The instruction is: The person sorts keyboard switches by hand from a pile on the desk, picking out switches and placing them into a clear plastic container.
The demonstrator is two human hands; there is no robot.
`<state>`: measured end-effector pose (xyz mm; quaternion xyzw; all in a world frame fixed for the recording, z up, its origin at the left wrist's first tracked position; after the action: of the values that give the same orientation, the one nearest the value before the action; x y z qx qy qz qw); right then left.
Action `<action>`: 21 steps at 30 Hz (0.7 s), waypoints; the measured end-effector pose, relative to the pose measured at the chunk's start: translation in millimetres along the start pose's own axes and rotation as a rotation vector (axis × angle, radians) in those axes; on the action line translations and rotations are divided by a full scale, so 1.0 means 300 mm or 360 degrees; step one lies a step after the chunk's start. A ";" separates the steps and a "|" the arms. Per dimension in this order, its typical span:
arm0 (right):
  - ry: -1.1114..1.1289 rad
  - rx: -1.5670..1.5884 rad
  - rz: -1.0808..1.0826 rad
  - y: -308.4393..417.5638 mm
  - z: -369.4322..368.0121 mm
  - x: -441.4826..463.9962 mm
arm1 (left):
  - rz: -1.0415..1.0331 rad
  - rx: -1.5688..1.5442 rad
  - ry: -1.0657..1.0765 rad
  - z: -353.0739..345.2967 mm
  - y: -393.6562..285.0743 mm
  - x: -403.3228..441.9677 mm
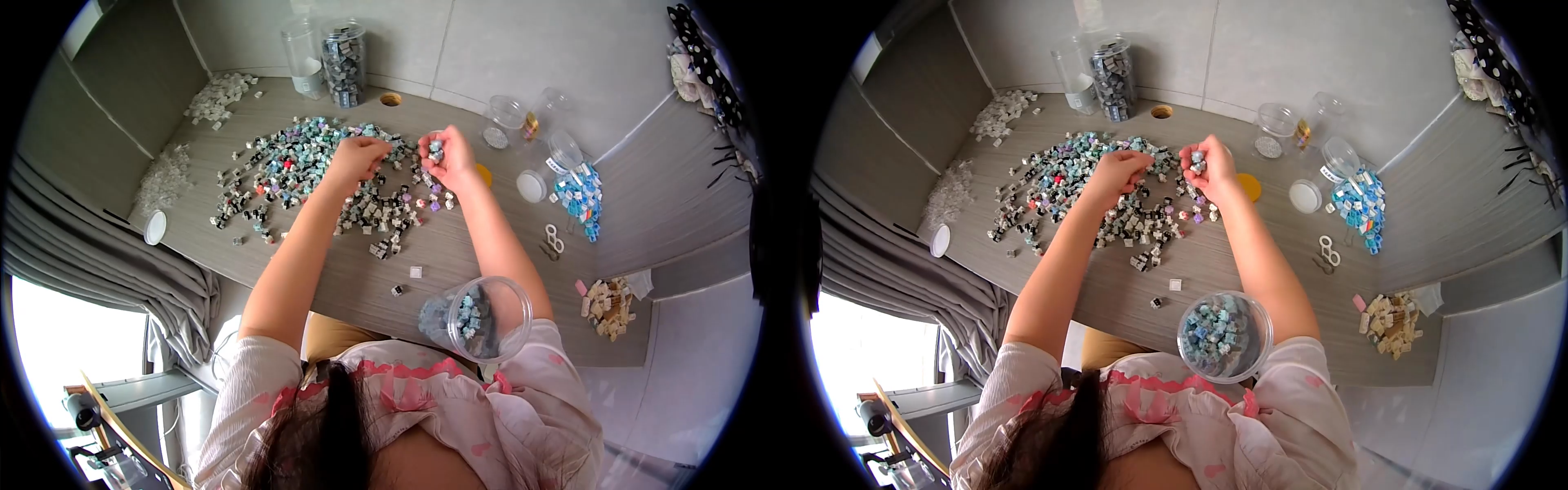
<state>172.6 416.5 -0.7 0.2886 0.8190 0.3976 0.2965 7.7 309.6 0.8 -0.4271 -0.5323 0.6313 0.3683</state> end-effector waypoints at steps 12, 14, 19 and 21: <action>-0.0014 -0.2185 0.0679 0.019 -0.090 -0.022 | -0.0769 0.1547 -0.0015 -0.047 -0.043 0.025; -0.0069 -0.2270 0.0634 0.008 -0.097 -0.018 | -0.0752 0.1544 -0.0033 -0.047 -0.042 0.019; -0.0056 -0.2266 0.0569 0.014 -0.119 -0.020 | -0.0330 0.1024 -0.0202 0.003 -0.053 -0.007; -0.0044 -0.2277 0.0519 0.011 -0.119 -0.015 | 0.0078 0.0399 -0.0190 0.028 -0.036 -0.012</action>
<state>150.9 397.9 21.4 0.1475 0.3019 0.8705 0.3597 1.2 304.9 12.6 -0.3523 -0.4595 0.7261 0.3709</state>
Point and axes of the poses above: each hand's wrist, its own x-axis towards the middle knuckle, its own z-axis out of the back of the hand, y = z × x, the point moved 4 cm from there along x, towards the middle knuckle, and after that the axes turned 7 degrees about x, right-handed, at the moved point
